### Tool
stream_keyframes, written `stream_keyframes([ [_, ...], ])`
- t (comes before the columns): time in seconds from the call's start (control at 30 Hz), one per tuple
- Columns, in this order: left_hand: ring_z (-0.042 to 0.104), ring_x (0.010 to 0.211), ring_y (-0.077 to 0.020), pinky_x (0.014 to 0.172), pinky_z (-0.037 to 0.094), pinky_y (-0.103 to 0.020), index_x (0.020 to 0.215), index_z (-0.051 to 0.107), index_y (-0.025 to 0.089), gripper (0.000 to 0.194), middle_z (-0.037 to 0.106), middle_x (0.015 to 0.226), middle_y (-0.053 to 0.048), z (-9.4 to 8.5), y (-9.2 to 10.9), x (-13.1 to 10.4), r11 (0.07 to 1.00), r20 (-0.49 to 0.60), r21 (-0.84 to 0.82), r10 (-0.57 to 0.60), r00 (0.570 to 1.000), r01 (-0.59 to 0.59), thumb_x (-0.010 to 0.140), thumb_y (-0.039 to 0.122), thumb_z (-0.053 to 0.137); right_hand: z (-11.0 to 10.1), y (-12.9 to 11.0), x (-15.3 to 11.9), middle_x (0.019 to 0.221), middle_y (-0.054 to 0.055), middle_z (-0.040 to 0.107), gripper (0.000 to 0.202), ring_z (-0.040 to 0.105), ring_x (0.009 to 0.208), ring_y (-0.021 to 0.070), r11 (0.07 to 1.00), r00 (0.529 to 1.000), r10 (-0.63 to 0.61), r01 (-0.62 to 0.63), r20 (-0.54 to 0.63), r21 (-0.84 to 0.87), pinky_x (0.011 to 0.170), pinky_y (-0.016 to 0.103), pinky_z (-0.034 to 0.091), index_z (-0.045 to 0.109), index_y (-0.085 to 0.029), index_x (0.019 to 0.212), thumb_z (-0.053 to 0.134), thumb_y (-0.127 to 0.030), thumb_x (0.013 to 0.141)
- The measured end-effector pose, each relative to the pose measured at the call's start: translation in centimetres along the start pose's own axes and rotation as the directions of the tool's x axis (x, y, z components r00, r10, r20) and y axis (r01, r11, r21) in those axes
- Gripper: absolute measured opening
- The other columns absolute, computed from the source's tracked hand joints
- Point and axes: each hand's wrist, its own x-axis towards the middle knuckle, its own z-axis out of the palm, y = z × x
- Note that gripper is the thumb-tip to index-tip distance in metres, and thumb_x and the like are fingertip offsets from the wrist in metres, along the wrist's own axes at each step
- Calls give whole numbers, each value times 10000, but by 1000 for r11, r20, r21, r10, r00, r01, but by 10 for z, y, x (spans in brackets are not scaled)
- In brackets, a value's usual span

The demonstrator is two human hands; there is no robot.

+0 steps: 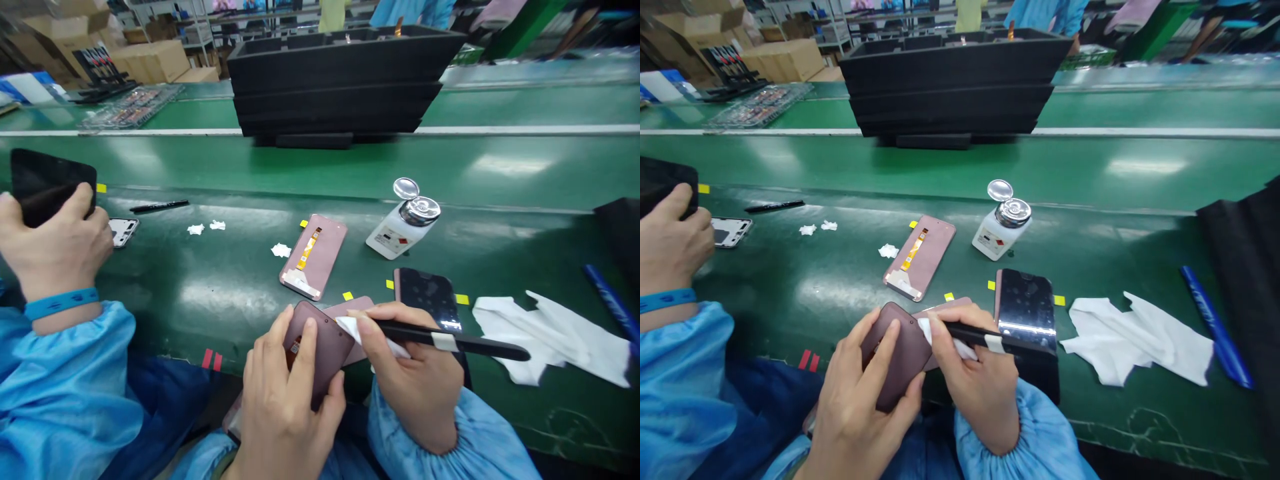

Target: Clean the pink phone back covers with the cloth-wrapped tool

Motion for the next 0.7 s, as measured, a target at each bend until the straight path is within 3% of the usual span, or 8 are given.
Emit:
stream_keyframes([
  [0.33, 508, 1045, -292, 779, 473, -438, 1221, 515, 69, 485, 447, 1285, -203, 1, 2, 2, 1000, 10, 5, 3, 1000, -3, 763, 166, 642, 4, 5, -10, 851, -25, 569, 191, 554, 811, 36, 995, 995, -16, 5, 103, 102, 783, 117, 455, 534, -182, 948, 562, -40, 822],
  [0.57, 513, 1035, -295, 764, 473, -439, 1218, 516, 75, 483, 448, 1281, -207, 3, 3, 5, 1000, 12, -9, 7, 1000, -7, 762, 167, 643, 4, 5, -7, 832, -5, 579, 195, 576, 787, 73, 997, 998, -13, 7, 66, 80, 717, 173, 489, 530, -177, 928, 564, -24, 811],
  [0.7, 506, 1047, -294, 775, 472, -438, 1230, 515, 72, 492, 440, 1292, -207, 3, 3, 5, 1000, 25, -5, 13, 1000, -13, 763, 166, 639, 1, 5, -10, 807, -15, 572, 148, 574, 755, 60, 998, 999, 30, -31, 28, 58, 690, 147, 480, 537, -177, 899, 574, -60, 816],
])
